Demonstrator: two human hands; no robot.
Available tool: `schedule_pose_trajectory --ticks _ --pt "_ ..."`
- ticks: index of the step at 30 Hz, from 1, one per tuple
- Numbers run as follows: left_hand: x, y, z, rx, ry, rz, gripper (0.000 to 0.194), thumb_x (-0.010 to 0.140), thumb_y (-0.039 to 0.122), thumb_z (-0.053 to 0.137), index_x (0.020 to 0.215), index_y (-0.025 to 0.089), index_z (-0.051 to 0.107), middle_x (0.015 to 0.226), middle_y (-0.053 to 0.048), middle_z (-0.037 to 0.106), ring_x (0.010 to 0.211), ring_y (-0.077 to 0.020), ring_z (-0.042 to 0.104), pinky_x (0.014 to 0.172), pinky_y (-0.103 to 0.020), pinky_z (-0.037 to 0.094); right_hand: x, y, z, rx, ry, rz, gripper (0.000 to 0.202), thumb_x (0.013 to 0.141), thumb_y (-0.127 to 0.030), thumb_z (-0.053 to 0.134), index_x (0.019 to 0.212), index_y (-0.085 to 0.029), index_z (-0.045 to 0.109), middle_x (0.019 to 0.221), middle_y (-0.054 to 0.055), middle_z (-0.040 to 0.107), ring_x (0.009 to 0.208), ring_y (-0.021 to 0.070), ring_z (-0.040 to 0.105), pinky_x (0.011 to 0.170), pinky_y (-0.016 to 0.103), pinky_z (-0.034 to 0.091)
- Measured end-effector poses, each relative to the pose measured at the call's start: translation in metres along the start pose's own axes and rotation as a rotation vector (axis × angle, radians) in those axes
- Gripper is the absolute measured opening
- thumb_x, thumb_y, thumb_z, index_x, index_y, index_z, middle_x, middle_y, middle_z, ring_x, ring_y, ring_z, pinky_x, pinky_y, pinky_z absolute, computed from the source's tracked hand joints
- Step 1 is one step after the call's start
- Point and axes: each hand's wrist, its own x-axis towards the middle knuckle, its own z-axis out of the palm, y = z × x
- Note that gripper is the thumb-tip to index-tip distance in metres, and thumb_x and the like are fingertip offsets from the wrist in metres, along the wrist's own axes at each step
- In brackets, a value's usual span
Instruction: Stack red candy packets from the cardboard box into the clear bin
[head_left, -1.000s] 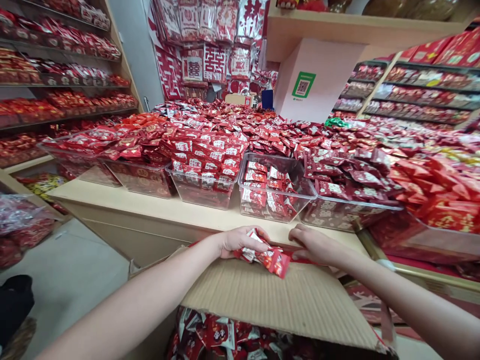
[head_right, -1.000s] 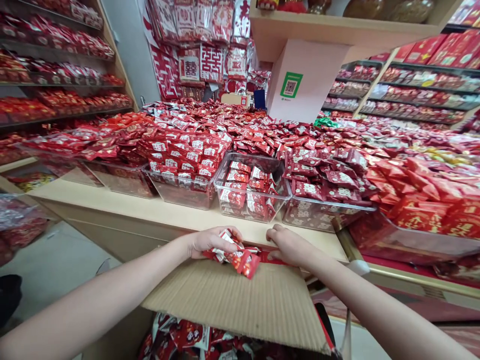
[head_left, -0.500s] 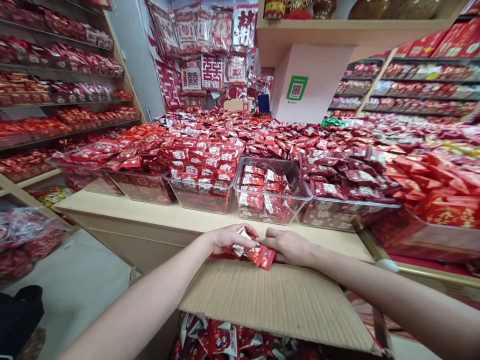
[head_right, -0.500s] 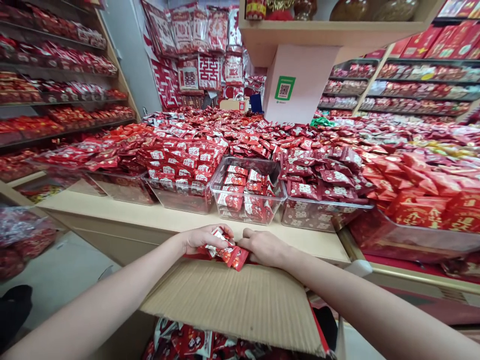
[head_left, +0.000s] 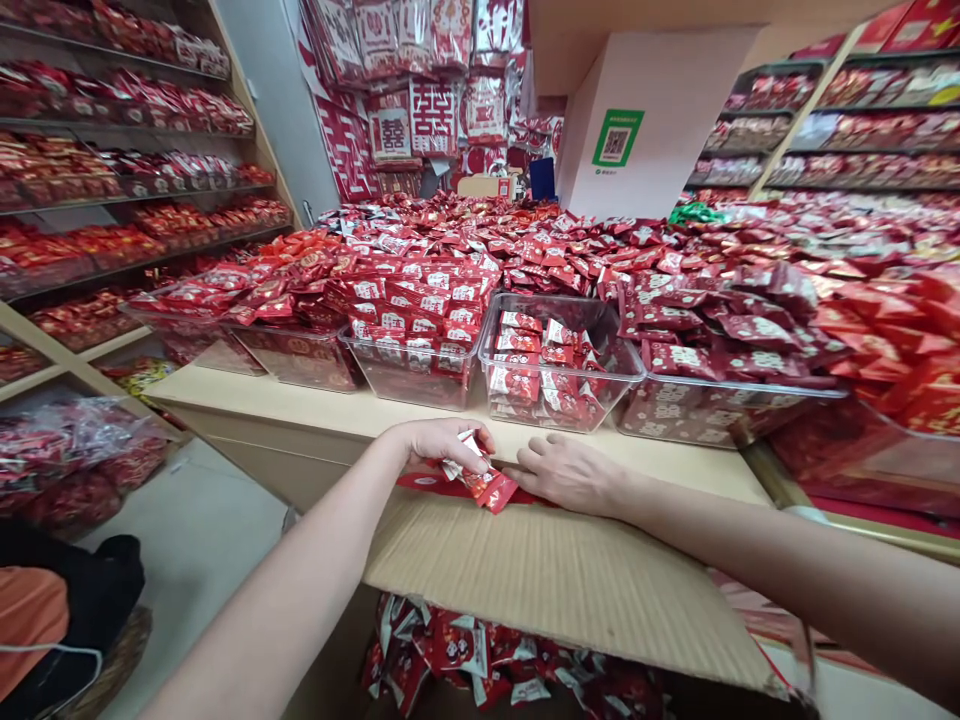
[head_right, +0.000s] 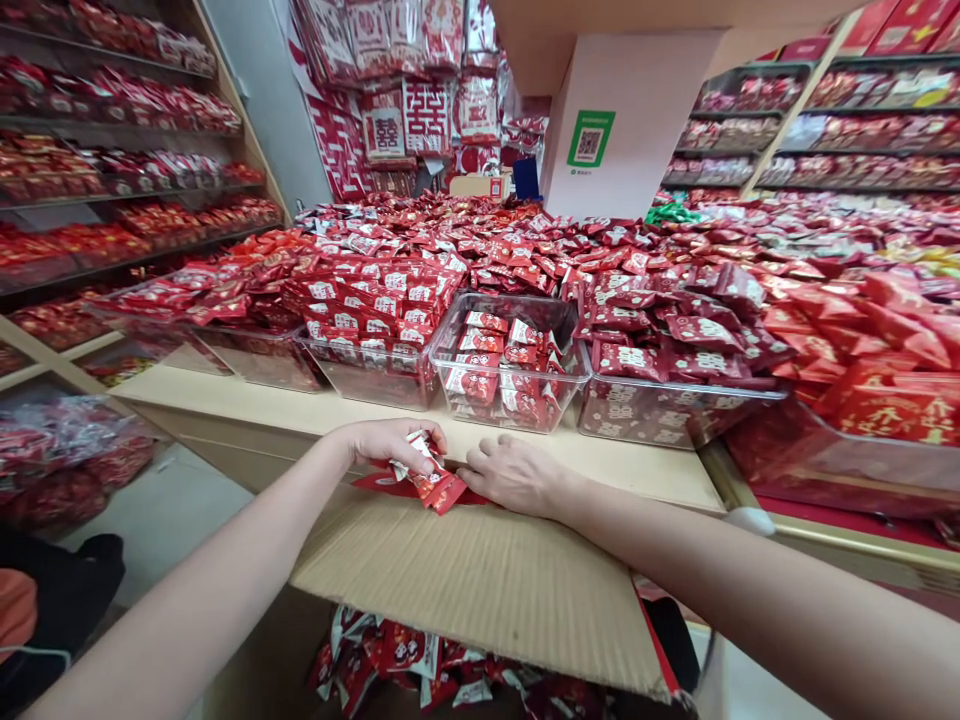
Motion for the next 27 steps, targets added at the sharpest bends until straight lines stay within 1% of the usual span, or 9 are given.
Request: schedule_pose_trajectory --ticks 2,6,10,14,16,19,20,24,27 --pt "-0.001 0.001 -0.001 0.002 0.006 -0.014 0.040 0.050 0.019 0.073 0.083 0.016 0.052 0.072 0.002 0.056 0.058 -0.0082 0.052 0.050 -0.019 0.038 0.013 0.000 0.005 -0.015 0.047 -0.040 0.027 0.087 -0.020 0.029 0.098 -0.018 0.053 0.088 0.008 0.053 0.077 0.0175 0.047 0.059 0.029 0.034" --pt "-0.003 0.001 -0.004 -0.043 -0.005 -0.032 0.042 0.049 0.019 0.073 0.085 0.016 0.052 0.071 0.002 0.056 0.060 -0.0085 0.052 0.053 -0.020 0.038 0.027 -0.002 0.020 0.074 0.051 -0.067 0.027 0.086 -0.026 0.033 0.088 -0.017 0.057 0.096 0.009 0.050 0.080 0.0178 0.043 0.060 0.031 0.035" --pt "-0.003 -0.001 -0.005 -0.073 -0.020 -0.033 0.043 0.049 0.019 0.073 0.086 0.016 0.052 0.073 0.001 0.056 0.061 -0.0088 0.052 0.054 -0.020 0.038 0.021 -0.001 0.021 0.145 0.064 -0.055 0.025 0.085 -0.023 0.035 0.086 -0.016 0.059 0.097 0.010 0.052 0.082 0.0185 0.042 0.062 0.031 0.035" --pt "-0.003 -0.002 -0.006 -0.084 -0.021 -0.026 0.043 0.049 0.019 0.074 0.086 0.016 0.052 0.074 0.000 0.057 0.062 -0.0095 0.053 0.057 -0.021 0.039 0.005 0.004 0.010 0.214 0.080 -0.046 0.023 0.084 -0.021 0.036 0.083 -0.015 0.059 0.102 0.010 0.052 0.088 0.0191 0.045 0.069 0.030 0.037" --pt "-0.004 -0.002 -0.007 -0.084 -0.020 -0.020 0.042 0.049 0.020 0.074 0.086 0.016 0.052 0.076 0.000 0.058 0.063 -0.0096 0.053 0.058 -0.021 0.039 -0.005 0.008 0.001 0.282 0.065 0.039 0.022 0.083 -0.018 0.036 0.084 -0.014 0.058 0.098 0.011 0.055 0.083 0.0172 0.049 0.068 0.028 0.038" --pt "-0.003 -0.003 -0.007 -0.055 -0.003 -0.010 0.041 0.050 0.021 0.073 0.086 0.017 0.053 0.077 0.000 0.058 0.063 -0.0097 0.054 0.056 -0.020 0.039 -0.022 0.016 -0.019 0.436 0.063 0.245 0.019 0.082 -0.016 0.036 0.084 -0.014 0.055 0.078 0.007 0.059 0.068 0.0138 0.053 0.061 0.025 0.040" --pt "-0.003 -0.003 -0.007 -0.049 0.002 -0.004 0.041 0.050 0.021 0.073 0.086 0.016 0.053 0.077 0.000 0.058 0.063 -0.0098 0.054 0.056 -0.020 0.040 -0.028 0.019 -0.027 0.499 0.093 0.301 0.019 0.082 -0.016 0.036 0.084 -0.015 0.055 0.076 0.006 0.059 0.067 0.0133 0.053 0.060 0.024 0.040" --pt "-0.003 -0.003 -0.005 -0.061 0.017 0.009 0.040 0.049 0.020 0.074 0.083 0.016 0.054 0.079 0.000 0.057 0.065 -0.0109 0.054 0.057 -0.022 0.041 -0.047 0.030 -0.057 0.776 0.308 0.529 0.010 0.075 -0.020 0.045 0.076 -0.017 0.054 0.079 0.004 0.060 0.072 0.0133 0.055 0.064 0.024 0.043" --pt "-0.002 -0.004 -0.005 -0.080 0.004 0.006 0.040 0.049 0.019 0.074 0.083 0.017 0.054 0.077 0.000 0.057 0.065 -0.0112 0.054 0.057 -0.022 0.041 -0.053 0.034 -0.069 1.024 0.375 0.679 0.007 0.068 -0.024 0.053 0.067 -0.017 0.051 0.078 0.003 0.060 0.069 0.0138 0.056 0.061 0.025 0.046"
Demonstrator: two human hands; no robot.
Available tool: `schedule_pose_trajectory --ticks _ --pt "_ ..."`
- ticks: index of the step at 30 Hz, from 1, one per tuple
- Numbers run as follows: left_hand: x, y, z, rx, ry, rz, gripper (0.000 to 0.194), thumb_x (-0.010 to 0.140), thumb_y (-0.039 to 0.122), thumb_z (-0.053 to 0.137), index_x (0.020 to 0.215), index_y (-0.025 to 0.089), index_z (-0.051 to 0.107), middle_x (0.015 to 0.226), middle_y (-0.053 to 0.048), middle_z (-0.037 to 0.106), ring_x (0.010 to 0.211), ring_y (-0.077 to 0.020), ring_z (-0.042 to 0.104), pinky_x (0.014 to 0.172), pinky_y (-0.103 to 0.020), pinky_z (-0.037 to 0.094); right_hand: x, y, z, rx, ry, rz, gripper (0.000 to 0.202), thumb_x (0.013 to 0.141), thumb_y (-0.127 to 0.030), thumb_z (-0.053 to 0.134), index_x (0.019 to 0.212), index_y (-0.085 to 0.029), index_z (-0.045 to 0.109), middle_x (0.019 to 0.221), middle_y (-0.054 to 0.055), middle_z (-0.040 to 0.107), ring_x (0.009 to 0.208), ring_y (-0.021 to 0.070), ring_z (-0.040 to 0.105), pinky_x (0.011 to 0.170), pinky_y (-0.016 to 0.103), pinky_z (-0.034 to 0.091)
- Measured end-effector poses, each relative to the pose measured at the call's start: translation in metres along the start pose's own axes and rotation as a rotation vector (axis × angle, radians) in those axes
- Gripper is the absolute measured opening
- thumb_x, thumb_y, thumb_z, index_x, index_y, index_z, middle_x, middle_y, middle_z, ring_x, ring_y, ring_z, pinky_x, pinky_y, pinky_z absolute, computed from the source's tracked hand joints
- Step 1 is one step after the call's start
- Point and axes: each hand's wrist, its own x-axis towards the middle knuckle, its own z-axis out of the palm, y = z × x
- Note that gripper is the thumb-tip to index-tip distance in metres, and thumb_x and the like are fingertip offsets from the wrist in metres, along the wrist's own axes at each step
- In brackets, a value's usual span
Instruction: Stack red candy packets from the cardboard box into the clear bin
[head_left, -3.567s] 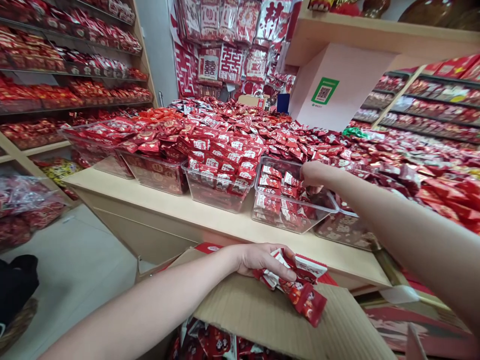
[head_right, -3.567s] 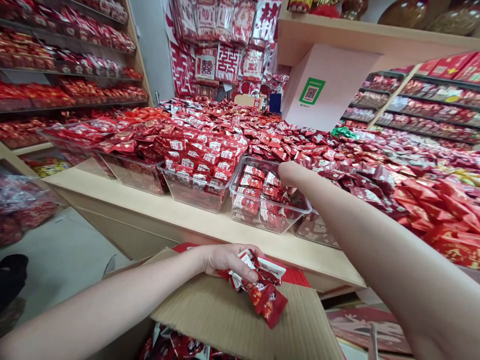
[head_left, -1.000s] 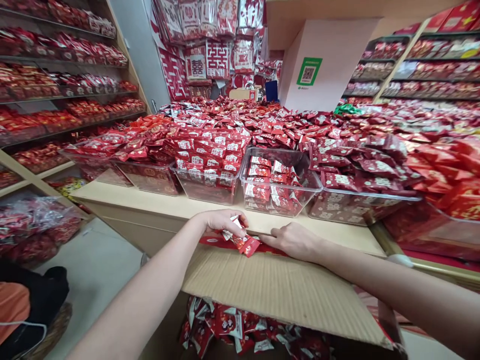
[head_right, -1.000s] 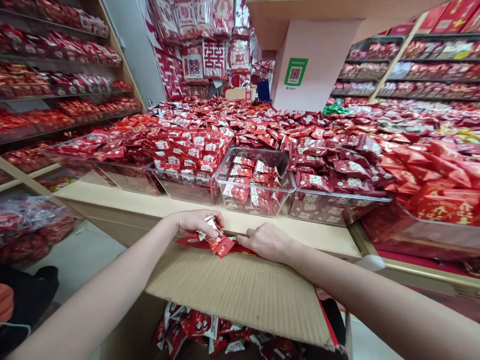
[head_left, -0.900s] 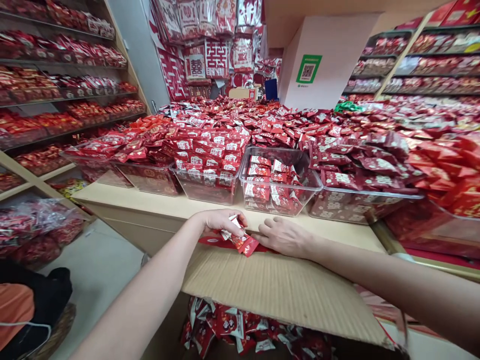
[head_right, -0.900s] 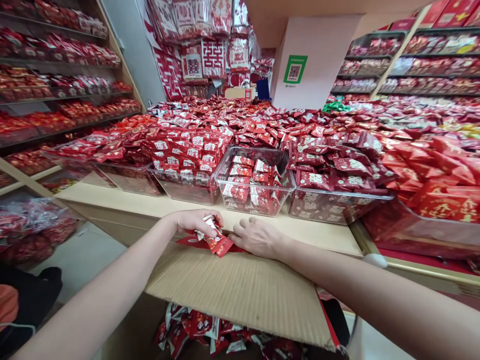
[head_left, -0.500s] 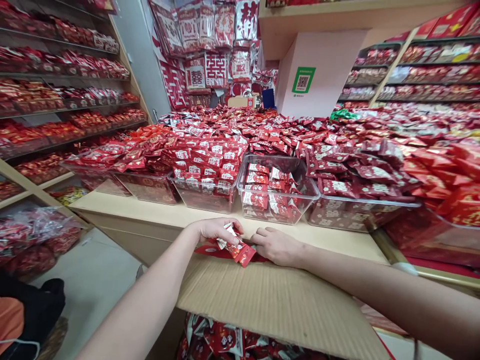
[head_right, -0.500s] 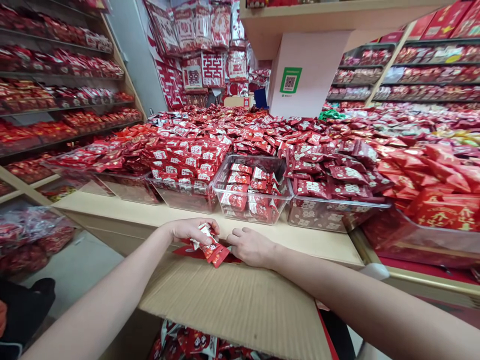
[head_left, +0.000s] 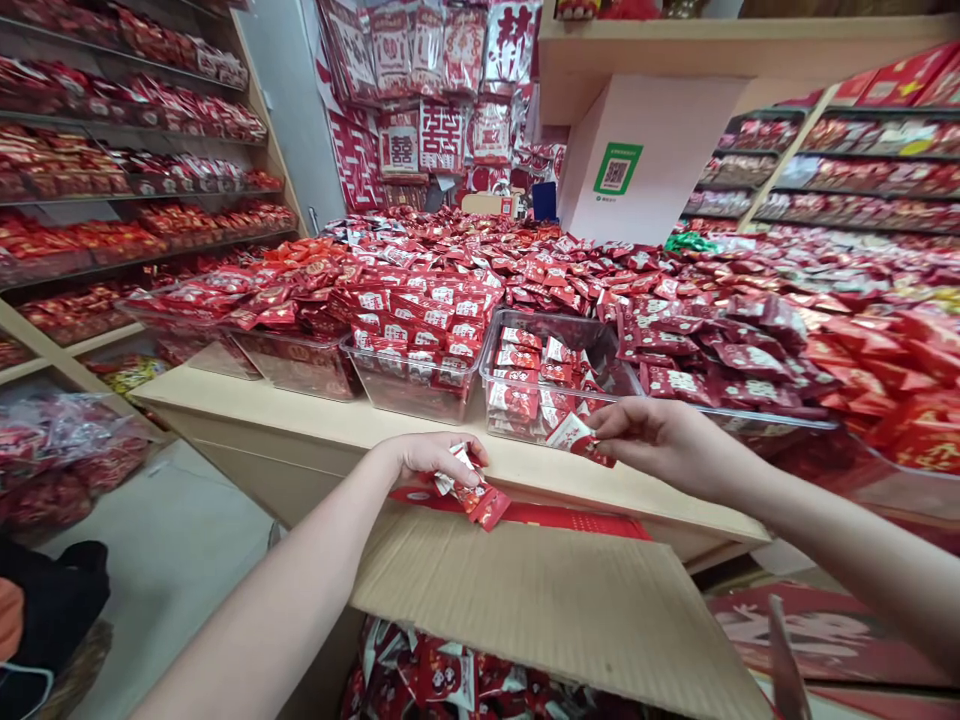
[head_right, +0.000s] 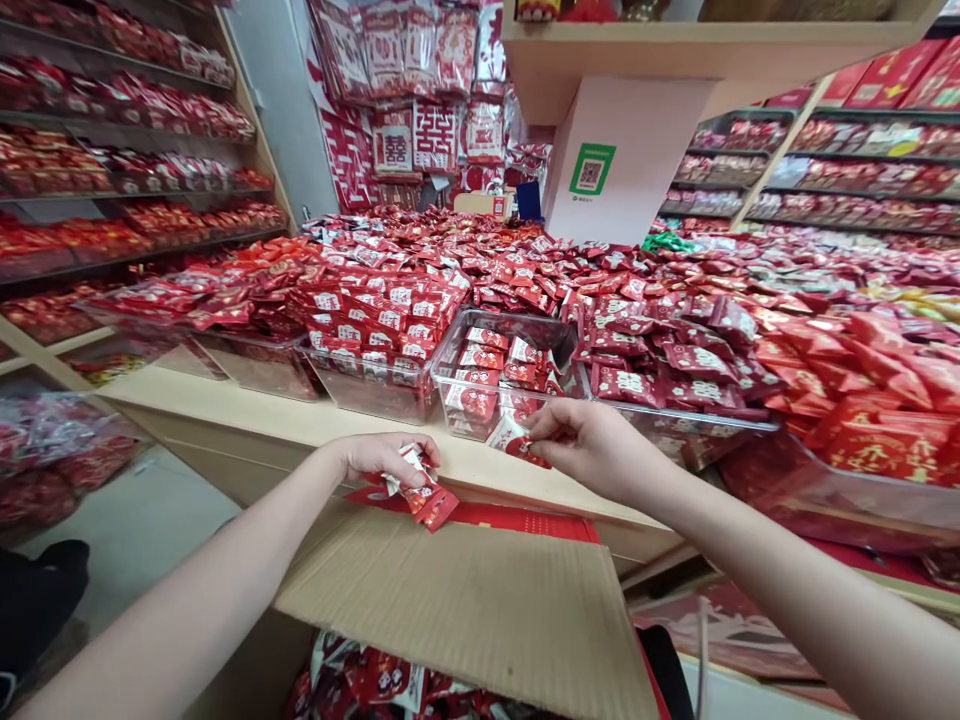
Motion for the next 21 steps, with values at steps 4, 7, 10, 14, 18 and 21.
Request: schedule_pose_trajectory --ticks 4,7,10,14,18,21 --pt "0.000 -0.001 -0.001 -0.006 0.004 0.005 0.040 0.050 0.019 0.074 0.084 0.016 0.055 0.076 -0.001 0.057 0.066 -0.0112 0.054 0.057 -0.022 0.041 0.001 -0.006 0.006 0.315 -0.014 0.143 0.017 0.064 -0.027 0.059 0.069 -0.017 0.046 0.072 0.002 0.058 0.064 0.0126 0.057 0.060 0.027 0.048" --pt "0.001 0.002 0.005 -0.010 0.024 0.040 0.045 0.049 0.019 0.074 0.090 0.017 0.056 0.078 -0.001 0.057 0.066 -0.0111 0.054 0.058 -0.022 0.041 0.004 -0.009 0.021 0.450 0.054 0.156 0.024 0.062 -0.025 0.061 0.078 -0.017 0.044 0.071 0.000 0.055 0.066 0.0126 0.057 0.060 0.028 0.049" --pt "0.003 0.008 0.020 -0.065 0.038 0.151 0.049 0.051 0.021 0.073 0.098 0.018 0.056 0.082 -0.002 0.057 0.068 -0.0105 0.054 0.061 -0.022 0.042 0.007 -0.008 0.039 0.573 0.068 0.182 0.041 0.063 -0.020 0.059 0.098 -0.018 0.039 0.077 0.001 0.055 0.066 0.0134 0.057 0.057 0.029 0.050" --pt "0.009 0.012 0.042 -0.102 0.091 0.292 0.047 0.056 0.026 0.071 0.099 0.018 0.055 0.081 -0.001 0.058 0.067 -0.0093 0.054 0.063 -0.022 0.041 0.008 0.001 0.063 0.573 0.025 0.174 0.046 0.065 -0.014 0.053 0.108 -0.019 0.036 0.087 0.004 0.056 0.069 0.0138 0.057 0.059 0.029 0.050" --pt "0.018 0.005 0.051 -0.066 0.187 0.293 0.044 0.056 0.030 0.070 0.096 0.016 0.057 0.078 -0.002 0.059 0.065 -0.0098 0.053 0.063 -0.023 0.040 0.008 0.010 0.078 0.391 0.023 0.064 0.029 0.068 -0.018 0.053 0.097 -0.017 0.049 0.084 0.003 0.059 0.076 0.0161 0.056 0.068 0.031 0.047" --pt "0.022 -0.001 0.052 -0.062 0.190 0.314 0.042 0.056 0.031 0.070 0.093 0.014 0.057 0.078 -0.003 0.059 0.066 -0.0106 0.053 0.064 -0.023 0.041 0.009 0.012 0.082 0.362 -0.030 0.027 0.022 0.074 -0.027 0.050 0.092 -0.016 0.055 0.085 0.003 0.061 0.080 0.0173 0.055 0.070 0.031 0.045"
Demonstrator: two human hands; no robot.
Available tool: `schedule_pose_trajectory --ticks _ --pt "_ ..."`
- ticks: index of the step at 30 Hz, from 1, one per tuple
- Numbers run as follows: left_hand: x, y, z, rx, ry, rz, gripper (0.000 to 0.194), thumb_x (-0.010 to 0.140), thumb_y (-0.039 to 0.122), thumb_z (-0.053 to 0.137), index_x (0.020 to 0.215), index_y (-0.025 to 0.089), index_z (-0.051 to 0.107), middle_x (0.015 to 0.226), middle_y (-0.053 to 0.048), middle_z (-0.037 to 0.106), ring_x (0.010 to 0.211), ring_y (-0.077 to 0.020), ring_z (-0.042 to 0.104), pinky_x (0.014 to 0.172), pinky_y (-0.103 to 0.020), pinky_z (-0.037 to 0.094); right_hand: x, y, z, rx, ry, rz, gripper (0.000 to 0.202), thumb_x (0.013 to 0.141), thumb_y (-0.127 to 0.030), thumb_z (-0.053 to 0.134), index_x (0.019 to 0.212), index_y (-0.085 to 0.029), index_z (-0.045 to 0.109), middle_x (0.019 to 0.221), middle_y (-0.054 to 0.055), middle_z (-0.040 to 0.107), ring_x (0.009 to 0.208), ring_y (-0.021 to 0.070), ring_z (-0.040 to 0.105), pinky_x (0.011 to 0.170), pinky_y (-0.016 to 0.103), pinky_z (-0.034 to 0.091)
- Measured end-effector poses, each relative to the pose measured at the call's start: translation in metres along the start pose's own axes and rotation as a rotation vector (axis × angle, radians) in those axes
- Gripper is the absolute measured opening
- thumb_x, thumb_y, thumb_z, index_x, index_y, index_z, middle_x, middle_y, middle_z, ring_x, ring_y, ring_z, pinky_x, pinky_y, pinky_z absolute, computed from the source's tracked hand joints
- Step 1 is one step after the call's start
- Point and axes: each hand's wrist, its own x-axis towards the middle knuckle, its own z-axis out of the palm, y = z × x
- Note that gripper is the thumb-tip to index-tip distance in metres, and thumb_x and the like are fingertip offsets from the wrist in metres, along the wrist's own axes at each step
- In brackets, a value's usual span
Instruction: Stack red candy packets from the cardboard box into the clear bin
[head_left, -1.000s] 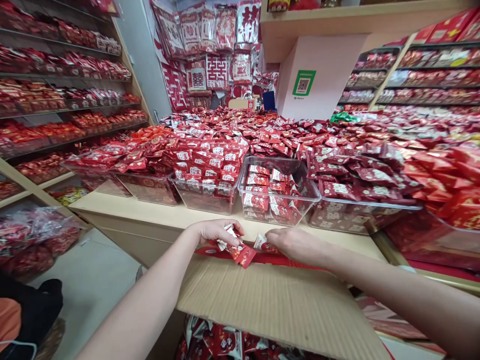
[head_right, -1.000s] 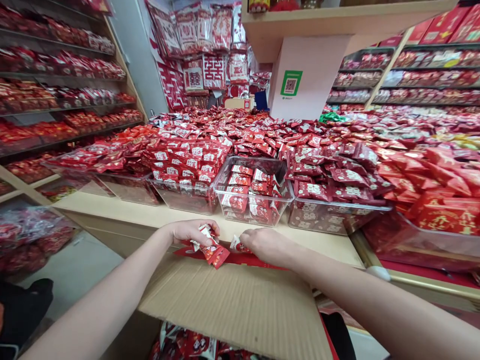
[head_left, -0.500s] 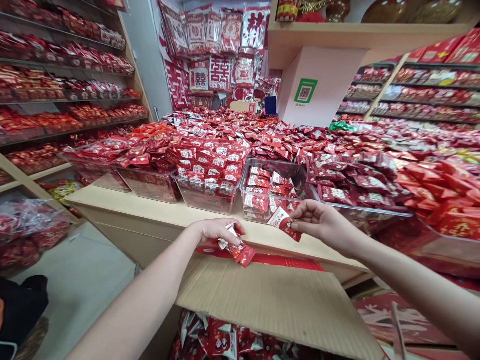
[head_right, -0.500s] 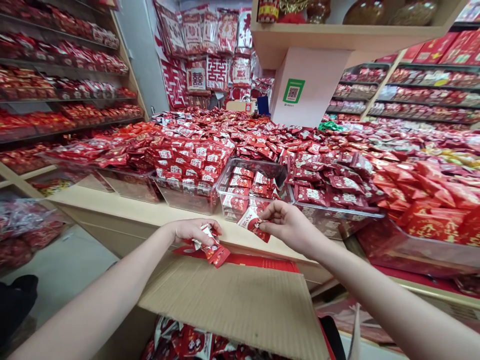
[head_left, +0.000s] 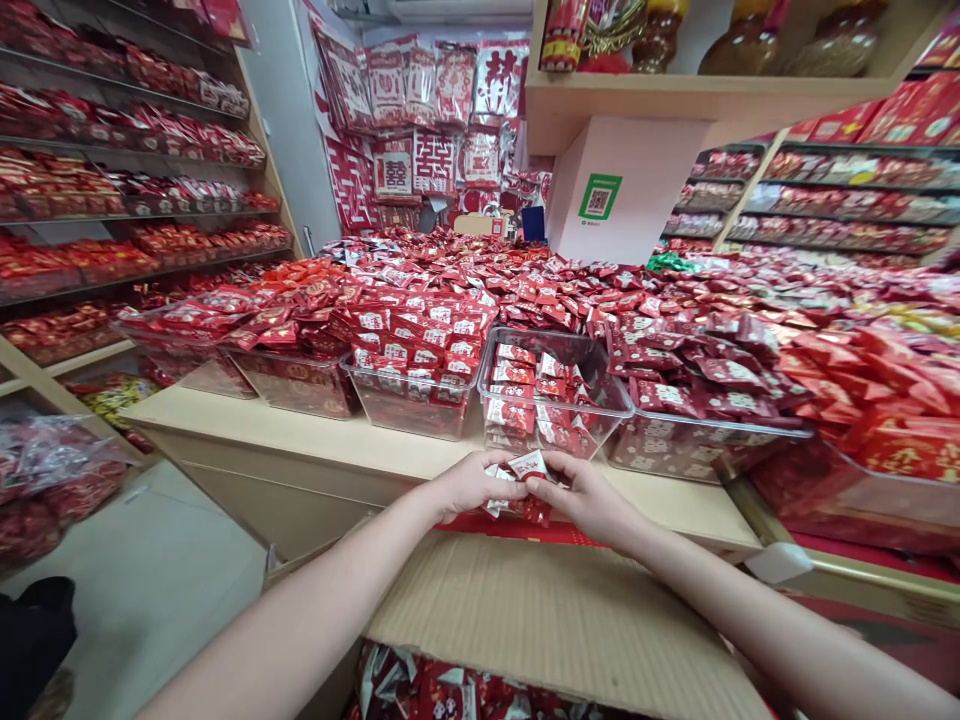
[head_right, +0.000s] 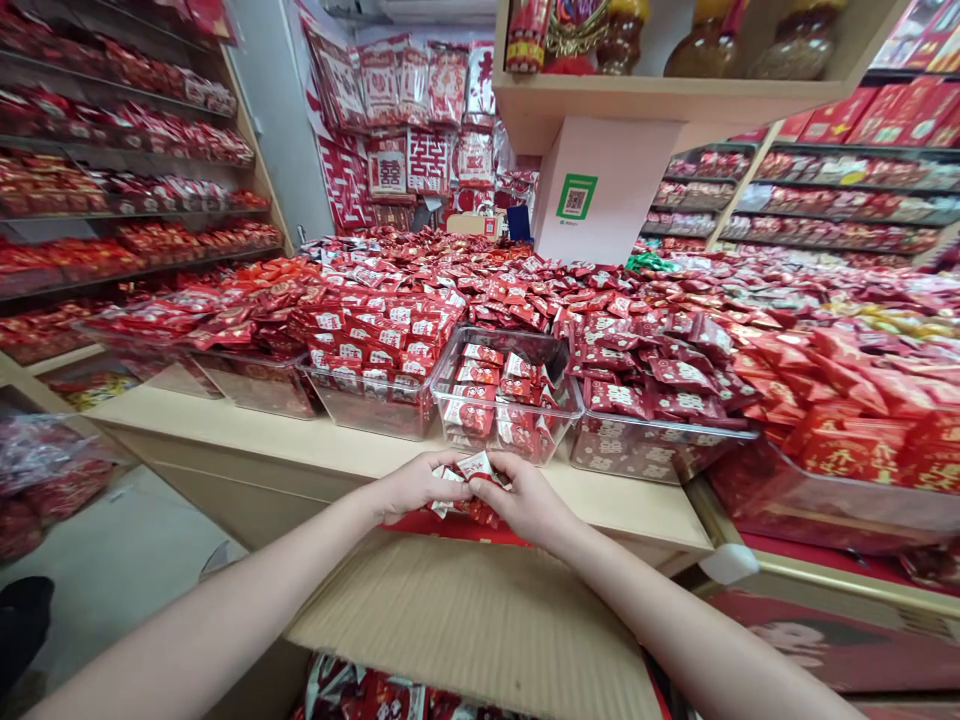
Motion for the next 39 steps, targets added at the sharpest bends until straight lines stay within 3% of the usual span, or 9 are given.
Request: schedule_pose_trajectory --ticks 9,14,18,24,28,32,39 --pt "-0.002 0.000 -0.002 0.020 -0.030 -0.056 0.040 0.054 0.035 0.070 0.087 0.015 0.059 0.066 0.001 0.057 0.055 -0.0087 0.050 0.051 -0.020 0.037 0.000 0.010 -0.003 0.065 0.007 0.085 0.026 0.065 -0.028 0.061 0.087 -0.015 0.058 0.080 0.003 0.062 0.072 0.0159 0.056 0.066 0.029 0.045" --pt "-0.001 0.000 -0.001 -0.014 0.006 -0.057 0.035 0.052 0.034 0.072 0.079 0.014 0.059 0.060 0.003 0.056 0.051 -0.0072 0.048 0.049 -0.018 0.034 -0.003 0.007 -0.004 0.341 -0.042 0.205 0.033 0.060 -0.036 0.066 0.084 -0.014 0.058 0.076 0.003 0.063 0.070 0.0157 0.057 0.065 0.031 0.047" --pt "-0.001 -0.001 -0.001 -0.016 0.014 -0.044 0.034 0.051 0.034 0.072 0.074 0.014 0.058 0.060 0.003 0.057 0.052 -0.0079 0.049 0.051 -0.019 0.034 -0.003 0.005 -0.004 0.429 -0.039 0.275 0.039 0.052 -0.042 0.070 0.076 -0.014 0.057 0.071 0.002 0.063 0.066 0.0147 0.058 0.066 0.032 0.047" --pt "0.000 0.000 0.000 -0.070 0.024 -0.058 0.036 0.050 0.035 0.072 0.075 0.014 0.057 0.063 0.002 0.058 0.054 -0.0090 0.051 0.053 -0.020 0.035 -0.003 0.000 -0.005 0.451 -0.020 0.287 0.038 0.053 -0.039 0.070 0.078 -0.013 0.057 0.070 0.002 0.063 0.063 0.0143 0.059 0.064 0.031 0.048" --pt "-0.001 0.004 0.000 -0.078 0.090 -0.067 0.036 0.050 0.035 0.072 0.075 0.014 0.056 0.062 0.002 0.058 0.053 -0.0082 0.051 0.050 -0.018 0.034 -0.003 0.001 -0.007 0.518 -0.015 0.277 0.035 0.059 -0.036 0.068 0.084 -0.014 0.057 0.080 0.004 0.064 0.069 0.0150 0.060 0.066 0.032 0.049" --pt "-0.002 0.007 0.000 -0.146 0.114 -0.057 0.035 0.052 0.036 0.072 0.074 0.015 0.055 0.061 0.001 0.059 0.052 -0.0082 0.052 0.050 -0.018 0.035 0.000 0.006 -0.007 0.534 0.057 0.269 0.036 0.060 -0.034 0.068 0.088 -0.015 0.056 0.078 0.004 0.064 0.066 0.0145 0.061 0.061 0.030 0.050" --pt "0.001 0.005 0.000 -0.159 0.155 -0.040 0.033 0.052 0.036 0.072 0.072 0.015 0.056 0.060 0.003 0.060 0.051 -0.0078 0.052 0.050 -0.018 0.035 0.001 0.007 -0.008 0.450 0.099 0.335 0.031 0.061 -0.036 0.067 0.077 -0.013 0.055 0.068 0.003 0.064 0.053 0.0121 0.060 0.050 0.024 0.049"
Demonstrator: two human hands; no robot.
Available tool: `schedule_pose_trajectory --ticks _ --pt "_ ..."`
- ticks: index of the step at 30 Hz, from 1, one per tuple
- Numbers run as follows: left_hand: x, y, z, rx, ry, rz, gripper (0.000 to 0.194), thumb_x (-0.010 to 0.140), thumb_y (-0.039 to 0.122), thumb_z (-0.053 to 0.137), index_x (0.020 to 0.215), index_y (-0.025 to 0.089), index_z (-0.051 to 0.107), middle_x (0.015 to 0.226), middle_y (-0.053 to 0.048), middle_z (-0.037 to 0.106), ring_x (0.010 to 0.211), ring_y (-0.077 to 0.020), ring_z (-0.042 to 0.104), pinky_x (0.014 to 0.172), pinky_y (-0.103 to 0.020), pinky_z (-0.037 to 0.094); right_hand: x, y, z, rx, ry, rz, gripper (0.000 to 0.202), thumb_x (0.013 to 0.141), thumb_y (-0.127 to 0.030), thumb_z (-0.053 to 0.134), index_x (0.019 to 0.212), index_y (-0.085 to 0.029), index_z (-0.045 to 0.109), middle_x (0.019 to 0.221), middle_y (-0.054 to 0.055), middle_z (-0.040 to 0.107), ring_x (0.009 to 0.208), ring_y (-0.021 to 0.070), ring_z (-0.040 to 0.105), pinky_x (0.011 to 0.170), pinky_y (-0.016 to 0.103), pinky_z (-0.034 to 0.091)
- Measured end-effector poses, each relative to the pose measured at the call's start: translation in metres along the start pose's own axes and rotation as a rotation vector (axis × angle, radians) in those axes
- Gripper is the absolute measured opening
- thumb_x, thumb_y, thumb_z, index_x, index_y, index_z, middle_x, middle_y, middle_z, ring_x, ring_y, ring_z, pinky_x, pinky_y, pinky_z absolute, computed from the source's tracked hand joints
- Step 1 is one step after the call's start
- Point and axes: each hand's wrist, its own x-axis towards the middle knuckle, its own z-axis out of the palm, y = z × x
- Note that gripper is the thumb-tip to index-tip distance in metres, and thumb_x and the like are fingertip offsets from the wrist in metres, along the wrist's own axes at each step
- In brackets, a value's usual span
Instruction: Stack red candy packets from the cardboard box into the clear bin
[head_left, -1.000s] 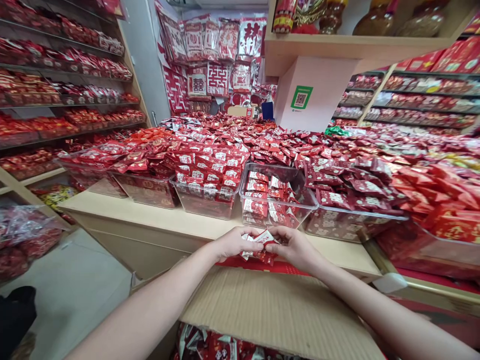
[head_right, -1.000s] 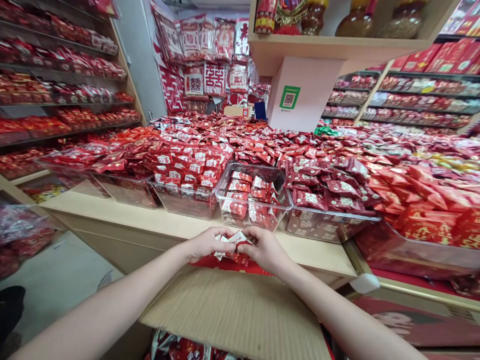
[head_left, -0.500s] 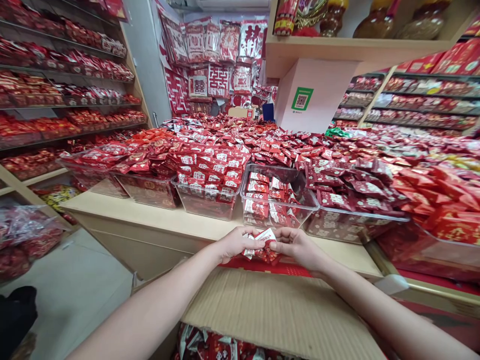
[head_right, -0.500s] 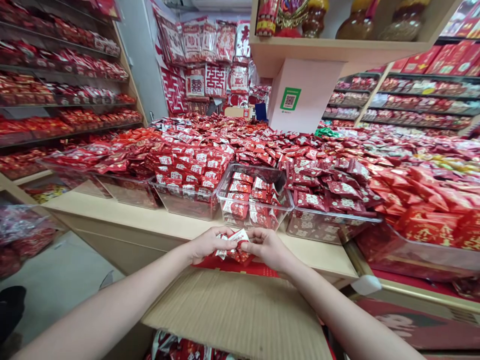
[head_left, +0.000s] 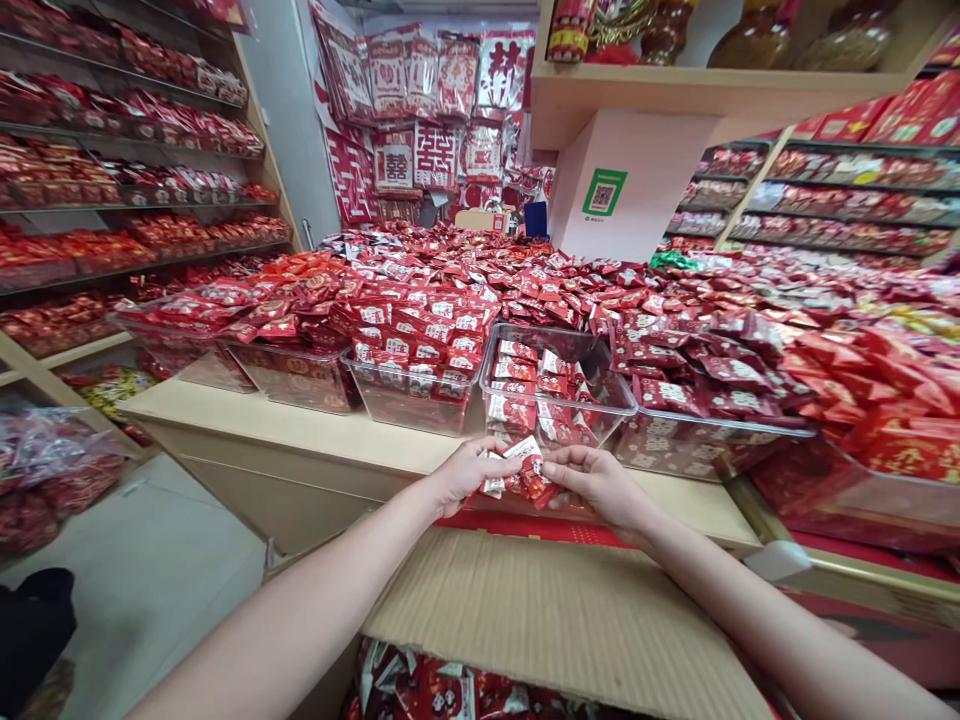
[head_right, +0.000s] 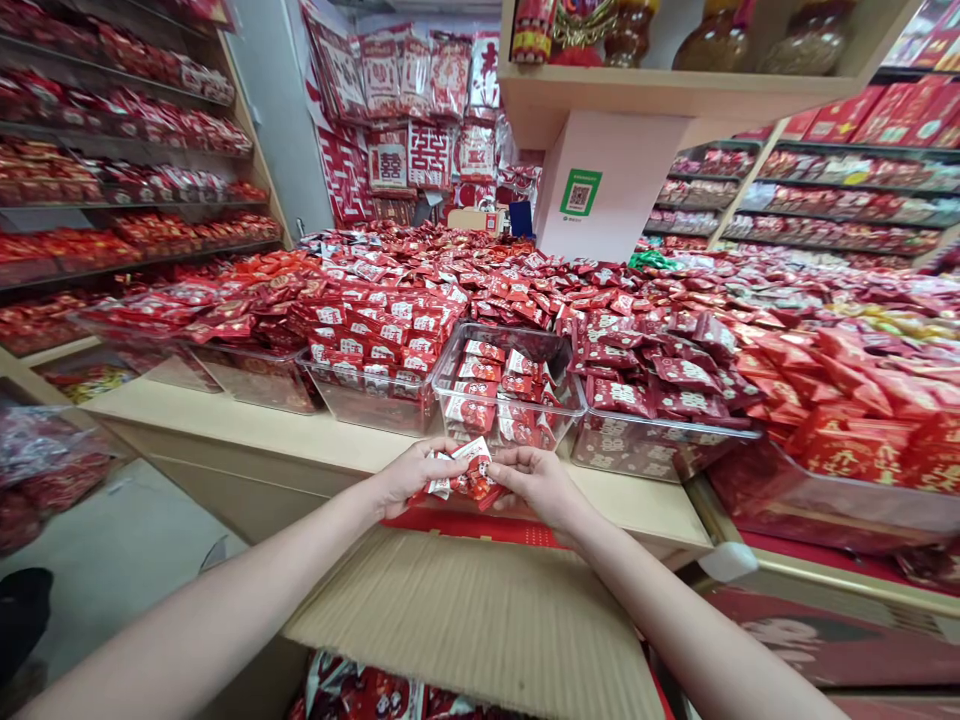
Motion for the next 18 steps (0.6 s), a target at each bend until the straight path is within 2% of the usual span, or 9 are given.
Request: schedule_pose_trajectory --ticks 4,8,10,13,16,18 --pt "0.002 -0.003 0.000 -0.044 -0.021 -0.013 0.033 0.052 0.035 0.072 0.072 0.015 0.055 0.063 0.002 0.061 0.054 -0.0089 0.054 0.052 -0.019 0.037 0.000 0.001 0.001 -0.059 0.050 -0.049 0.030 0.060 -0.037 0.067 0.072 -0.014 0.052 0.059 0.000 0.061 0.047 0.0109 0.058 0.041 0.020 0.044" --pt "0.001 -0.003 0.000 -0.033 0.027 0.027 0.036 0.052 0.036 0.072 0.075 0.015 0.055 0.065 0.001 0.062 0.055 -0.0087 0.054 0.052 -0.018 0.036 -0.002 0.003 0.001 -0.038 -0.003 -0.040 0.029 0.064 -0.039 0.063 0.078 -0.016 0.052 0.069 0.002 0.063 0.058 0.0121 0.060 0.053 0.024 0.048" --pt "0.000 -0.002 0.000 0.001 0.036 0.046 0.036 0.052 0.037 0.072 0.075 0.015 0.054 0.063 0.002 0.060 0.053 -0.0082 0.053 0.051 -0.018 0.036 -0.006 -0.005 -0.002 -0.163 0.008 -0.079 0.029 0.065 -0.039 0.062 0.078 -0.015 0.053 0.068 0.002 0.063 0.057 0.0123 0.059 0.053 0.025 0.047" --pt "-0.001 -0.002 0.000 0.028 0.017 0.056 0.036 0.050 0.035 0.073 0.072 0.015 0.053 0.058 0.003 0.058 0.051 -0.0075 0.052 0.051 -0.018 0.036 -0.012 -0.038 -0.015 -0.559 0.136 -0.282 0.026 0.069 -0.038 0.056 0.082 -0.015 0.058 0.068 0.004 0.063 0.057 0.0136 0.057 0.049 0.025 0.044" --pt "0.000 -0.003 -0.002 0.043 0.018 0.051 0.035 0.050 0.035 0.073 0.072 0.015 0.053 0.060 0.003 0.058 0.052 -0.0075 0.052 0.050 -0.018 0.036 -0.009 -0.087 -0.034 -0.974 0.371 -0.522 0.022 0.072 -0.031 0.051 0.086 -0.018 0.062 0.077 0.004 0.064 0.067 0.0153 0.058 0.061 0.028 0.044" --pt "0.002 -0.006 -0.003 0.065 0.031 0.032 0.035 0.051 0.035 0.072 0.073 0.015 0.053 0.061 0.002 0.058 0.051 -0.0071 0.051 0.049 -0.017 0.035 0.003 -0.115 -0.044 -1.234 0.458 -0.535 0.019 0.071 -0.027 0.052 0.084 -0.019 0.063 0.074 0.003 0.065 0.067 0.0164 0.058 0.062 0.028 0.044"
